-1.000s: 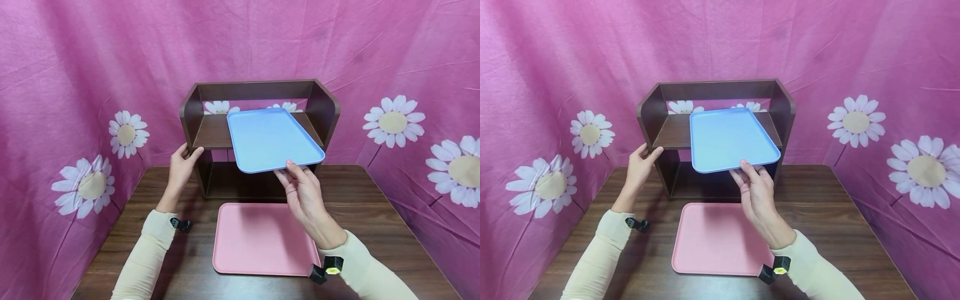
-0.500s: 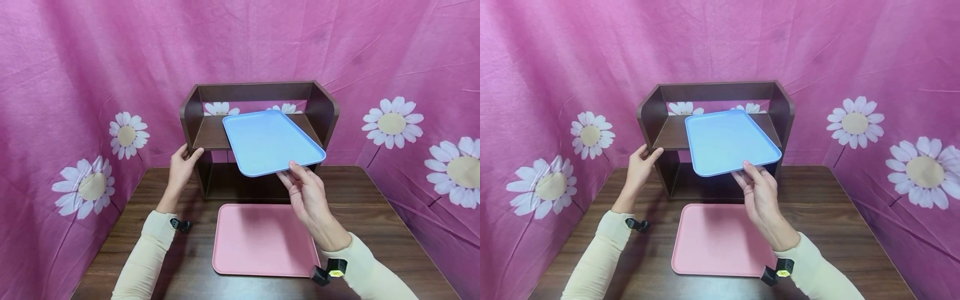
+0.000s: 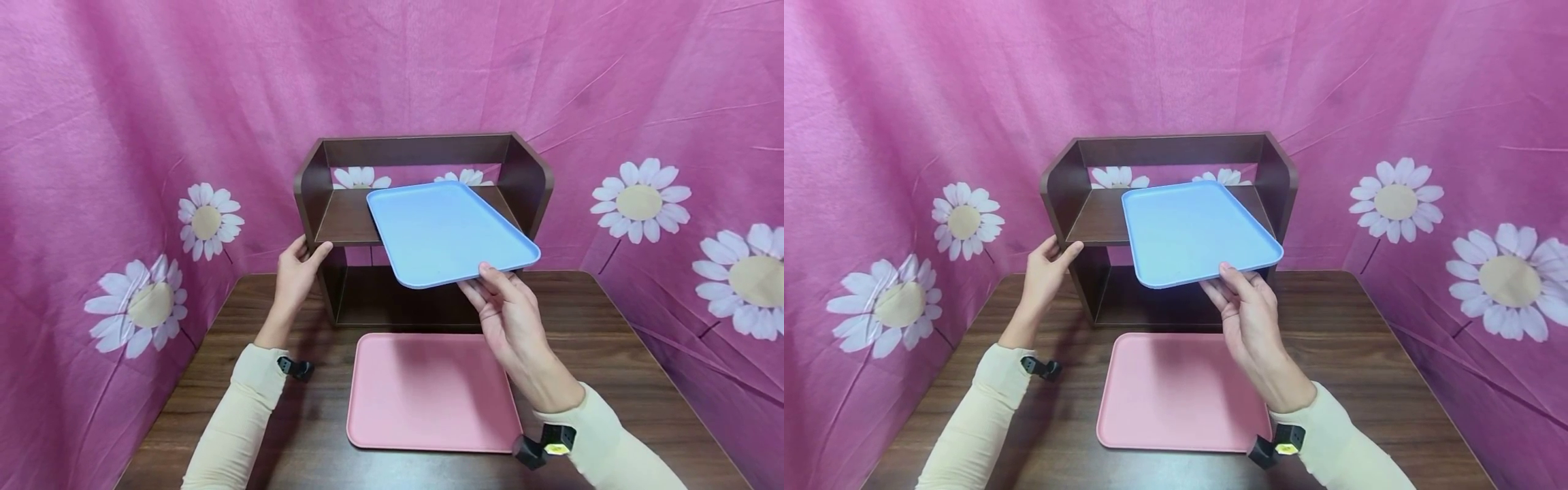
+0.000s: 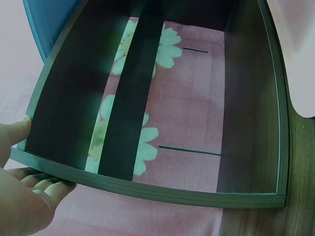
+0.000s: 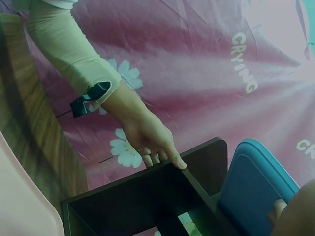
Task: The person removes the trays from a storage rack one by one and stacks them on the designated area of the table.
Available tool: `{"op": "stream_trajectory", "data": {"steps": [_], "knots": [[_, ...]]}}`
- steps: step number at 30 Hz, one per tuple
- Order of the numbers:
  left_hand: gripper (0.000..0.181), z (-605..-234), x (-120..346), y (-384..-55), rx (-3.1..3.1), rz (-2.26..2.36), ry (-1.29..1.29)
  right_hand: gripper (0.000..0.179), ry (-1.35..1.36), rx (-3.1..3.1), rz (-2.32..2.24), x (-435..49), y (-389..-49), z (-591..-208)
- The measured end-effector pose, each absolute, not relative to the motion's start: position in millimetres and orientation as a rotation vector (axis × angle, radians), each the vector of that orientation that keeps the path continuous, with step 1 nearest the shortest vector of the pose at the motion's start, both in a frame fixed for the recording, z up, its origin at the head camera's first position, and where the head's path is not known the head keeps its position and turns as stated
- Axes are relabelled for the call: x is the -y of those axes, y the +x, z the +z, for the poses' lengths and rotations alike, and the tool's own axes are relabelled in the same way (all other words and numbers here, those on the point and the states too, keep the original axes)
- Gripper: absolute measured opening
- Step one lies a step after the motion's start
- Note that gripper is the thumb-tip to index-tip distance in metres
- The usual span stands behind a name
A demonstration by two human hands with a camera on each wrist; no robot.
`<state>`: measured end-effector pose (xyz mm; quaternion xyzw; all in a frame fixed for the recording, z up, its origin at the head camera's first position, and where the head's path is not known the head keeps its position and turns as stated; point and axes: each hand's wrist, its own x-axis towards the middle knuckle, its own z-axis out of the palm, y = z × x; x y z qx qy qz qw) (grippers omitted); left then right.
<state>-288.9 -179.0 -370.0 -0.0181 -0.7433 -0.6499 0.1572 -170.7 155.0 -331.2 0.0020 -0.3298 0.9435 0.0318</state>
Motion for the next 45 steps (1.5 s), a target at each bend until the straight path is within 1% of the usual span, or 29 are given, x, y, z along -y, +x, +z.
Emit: {"op": "stream_trajectory", "data": {"steps": [6,14,25,30,45], "knots": [[0.061,-368.7,178.9,-288.9,2.126,-1.86,-0.066,0.016,0.035,1.007,2.897,-159.6,-169.1,-330.0],[0.06,-369.4,179.9,-288.6,2.128,-1.842,-0.067,0.023,0.046,1.035,2.876,-163.6,-167.4,-329.0],[0.064,-369.4,182.8,-289.1,2.146,-1.843,-0.065,0.026,0.117,1.093,2.857,-167.9,-164.3,-326.7],[0.065,-369.3,183.3,-289.1,2.149,-1.853,-0.064,0.023,0.133,1.086,2.855,-169.3,-163.4,-324.7],[0.059,-370.0,180.2,-288.3,2.118,-1.855,-0.073,0.023,0.225,1.055,2.863,-180.6,-160.0,-322.5]]}}
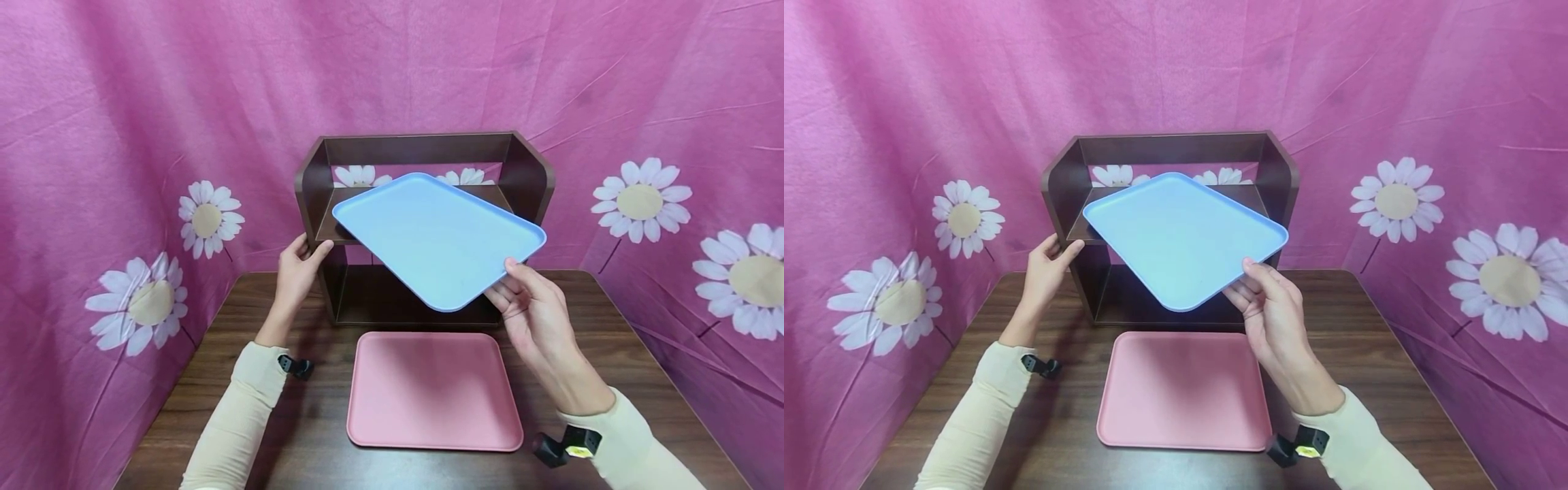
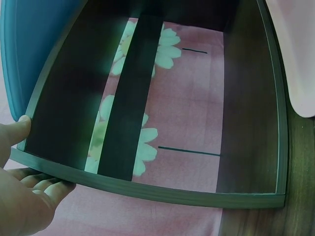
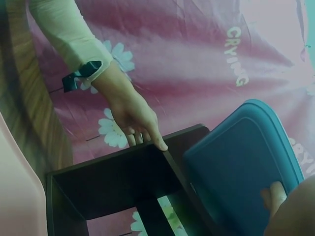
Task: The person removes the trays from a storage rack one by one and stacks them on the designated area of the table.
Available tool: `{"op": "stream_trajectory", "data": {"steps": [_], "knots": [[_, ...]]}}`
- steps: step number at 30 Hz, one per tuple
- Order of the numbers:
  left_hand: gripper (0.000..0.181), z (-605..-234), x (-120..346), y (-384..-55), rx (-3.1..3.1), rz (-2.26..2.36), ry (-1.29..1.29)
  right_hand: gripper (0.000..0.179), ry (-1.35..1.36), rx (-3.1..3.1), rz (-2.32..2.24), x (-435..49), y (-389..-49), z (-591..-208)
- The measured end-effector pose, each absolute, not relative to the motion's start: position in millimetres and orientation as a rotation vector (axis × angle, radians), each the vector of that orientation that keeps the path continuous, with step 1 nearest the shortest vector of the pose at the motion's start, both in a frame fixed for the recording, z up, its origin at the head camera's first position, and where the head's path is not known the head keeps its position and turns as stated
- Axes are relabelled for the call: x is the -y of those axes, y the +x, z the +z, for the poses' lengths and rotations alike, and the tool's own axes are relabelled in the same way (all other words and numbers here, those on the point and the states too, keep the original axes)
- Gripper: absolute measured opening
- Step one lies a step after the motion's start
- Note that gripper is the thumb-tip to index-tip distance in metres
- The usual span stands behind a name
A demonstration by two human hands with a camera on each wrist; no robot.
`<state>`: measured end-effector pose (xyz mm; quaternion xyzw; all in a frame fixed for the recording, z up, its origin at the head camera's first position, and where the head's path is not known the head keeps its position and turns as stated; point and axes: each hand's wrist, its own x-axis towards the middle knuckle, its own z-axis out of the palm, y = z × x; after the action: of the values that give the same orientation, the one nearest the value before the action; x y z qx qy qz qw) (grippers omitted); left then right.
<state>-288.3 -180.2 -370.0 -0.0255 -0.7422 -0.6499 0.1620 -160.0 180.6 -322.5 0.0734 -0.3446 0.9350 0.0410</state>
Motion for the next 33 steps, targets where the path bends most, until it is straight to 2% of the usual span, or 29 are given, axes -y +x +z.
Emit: {"op": "stream_trajectory", "data": {"steps": [20,33], "knots": [[0.05,-371.1,181.4,-290.4,2.13,-1.814,-0.103,0.028,0.307,1.089,2.869,-199.5,-158.6,-320.1],[0.055,-370.6,182.3,-290.2,2.17,-1.767,-0.045,0.029,0.269,1.15,2.827,-209.9,-156.2,-317.5]]}}
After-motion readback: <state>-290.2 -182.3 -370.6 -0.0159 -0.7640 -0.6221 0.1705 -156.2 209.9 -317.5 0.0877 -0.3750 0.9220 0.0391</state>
